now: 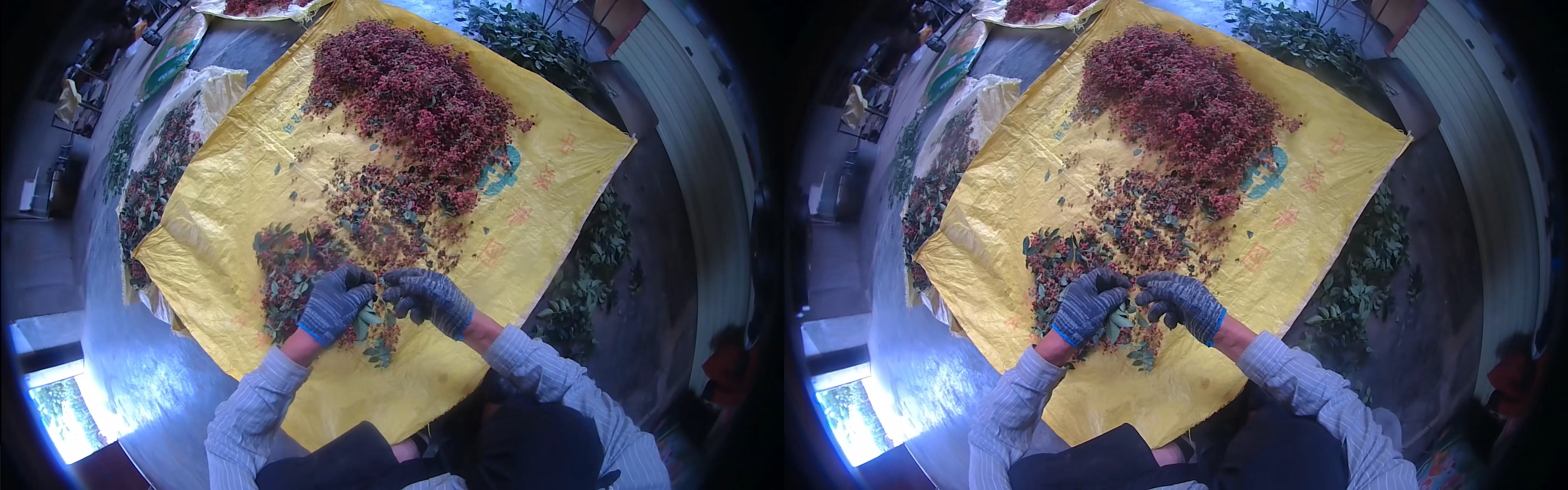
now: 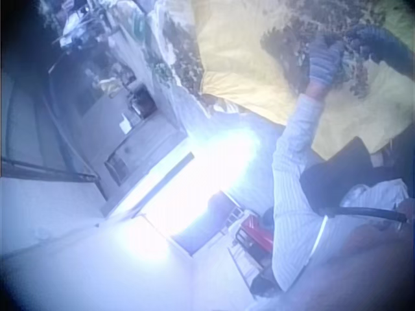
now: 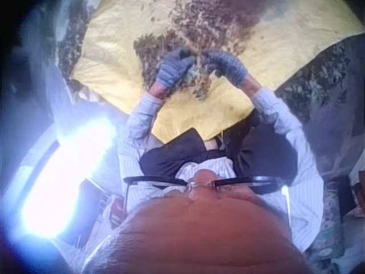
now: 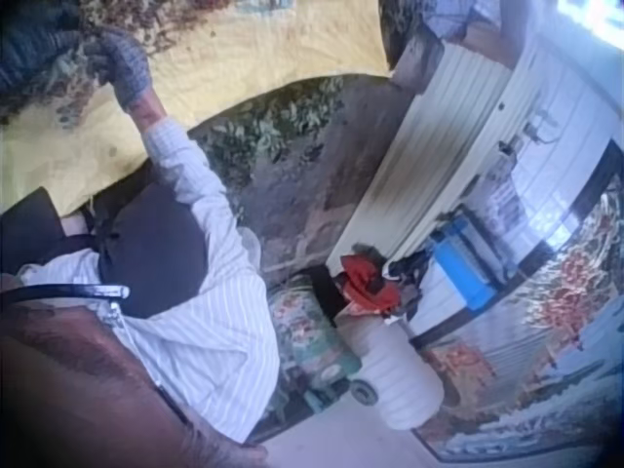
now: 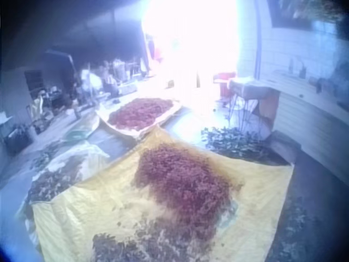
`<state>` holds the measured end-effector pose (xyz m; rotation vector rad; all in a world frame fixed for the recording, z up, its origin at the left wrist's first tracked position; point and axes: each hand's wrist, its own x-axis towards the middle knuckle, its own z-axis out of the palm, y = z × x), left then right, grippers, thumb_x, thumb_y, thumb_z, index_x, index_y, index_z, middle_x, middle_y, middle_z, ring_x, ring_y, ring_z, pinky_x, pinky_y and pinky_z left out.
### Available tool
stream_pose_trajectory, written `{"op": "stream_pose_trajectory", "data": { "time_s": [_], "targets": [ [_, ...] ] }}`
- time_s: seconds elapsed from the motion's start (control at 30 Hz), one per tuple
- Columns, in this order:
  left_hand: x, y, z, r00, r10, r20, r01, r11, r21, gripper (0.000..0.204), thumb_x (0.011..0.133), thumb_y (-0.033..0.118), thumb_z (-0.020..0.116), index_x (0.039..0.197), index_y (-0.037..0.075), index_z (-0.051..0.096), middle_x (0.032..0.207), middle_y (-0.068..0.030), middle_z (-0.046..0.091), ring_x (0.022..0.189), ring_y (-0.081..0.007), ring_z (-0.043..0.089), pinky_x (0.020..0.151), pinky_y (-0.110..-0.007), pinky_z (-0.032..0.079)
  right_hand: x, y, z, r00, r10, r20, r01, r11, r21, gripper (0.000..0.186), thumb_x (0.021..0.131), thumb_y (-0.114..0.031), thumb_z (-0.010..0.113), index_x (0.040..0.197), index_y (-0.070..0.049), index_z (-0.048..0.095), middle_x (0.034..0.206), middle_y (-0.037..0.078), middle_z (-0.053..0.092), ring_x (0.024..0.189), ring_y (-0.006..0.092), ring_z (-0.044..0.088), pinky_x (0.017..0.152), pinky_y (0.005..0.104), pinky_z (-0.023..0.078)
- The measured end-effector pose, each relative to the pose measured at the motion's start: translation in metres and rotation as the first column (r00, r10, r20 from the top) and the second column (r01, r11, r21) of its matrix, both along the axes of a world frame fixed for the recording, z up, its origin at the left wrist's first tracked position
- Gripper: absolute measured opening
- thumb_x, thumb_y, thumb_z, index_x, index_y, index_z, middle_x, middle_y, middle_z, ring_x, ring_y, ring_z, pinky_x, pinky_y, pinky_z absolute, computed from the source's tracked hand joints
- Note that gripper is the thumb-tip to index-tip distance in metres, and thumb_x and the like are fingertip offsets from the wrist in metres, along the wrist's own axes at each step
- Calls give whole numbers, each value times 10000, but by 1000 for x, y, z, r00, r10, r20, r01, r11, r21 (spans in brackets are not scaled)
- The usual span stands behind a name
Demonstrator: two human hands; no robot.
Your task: The person sorts through small red clusters and green leaves on a yellow tarp by hand, separating the red items from the foliage.
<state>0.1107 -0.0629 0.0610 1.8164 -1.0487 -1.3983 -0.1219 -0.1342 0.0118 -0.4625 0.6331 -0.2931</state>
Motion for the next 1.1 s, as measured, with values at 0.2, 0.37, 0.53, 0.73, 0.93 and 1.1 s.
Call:
{"op": "stream_pose_trajectory", "data": {
  "time_s": [0.2,0.37,0.53,0.73,0.93,1.1],
  "targets": [
    [5,3,-13,958,222,-179,-210,974,85,180,980,73,723,1141,-6,724,994,-57,739,867,-124,657,801,-303,550,-6,3,-20,916,-138,-376,143,990,-14,302,1042,-273,639,1256,-71,705,990,49,775,724,122,710,542,269,496],
    [16,-8,-37,861,482,-162,-478,876,68,179,1012,102,694,1175,29,682,936,-68,711,803,-149,684,692,-296,567,-16,20,-39,882,-90,-463,127,991,50,259,1045,-298,657,1196,-92,697,952,48,759,700,139,695,558,290,510],
    [-136,-53,33,895,-205,-397,128,969,-212,406,1067,199,667,1429,27,603,1199,-103,732,1072,-171,692,962,-308,568,-17,67,-66,949,-309,63,293,938,186,283,1056,-289,642,1257,-97,691,1003,57,757,779,168,697,717,349,559],
    [-135,-64,31,881,-452,-136,376,847,-377,440,1084,269,644,1467,59,599,1416,-171,632,1200,-203,685,1032,-352,553,-10,62,-68,753,73,-654,-444,790,-423,235,1030,-234,669,1170,-64,749,1043,89,775,911,235,727,862,401,585],
    [-6,10,-23,916,-65,395,53,998,41,280,977,314,740,1000,36,768,781,-114,736,729,-211,735,704,-391,587,-14,56,-61,767,-183,-615,-549,308,-777,305,931,-220,690,1226,-173,754,1107,156,720,996,370,708,839,512,568],
    [-26,115,-45,707,-437,556,297,897,326,479,864,467,807,1084,45,758,987,-194,754,913,-372,736,836,-473,580,5,44,-70,739,-133,-661,-674,-136,-726,298,894,-212,700,1186,-192,755,980,136,681,847,355,688,730,495,548]
  ]
}}
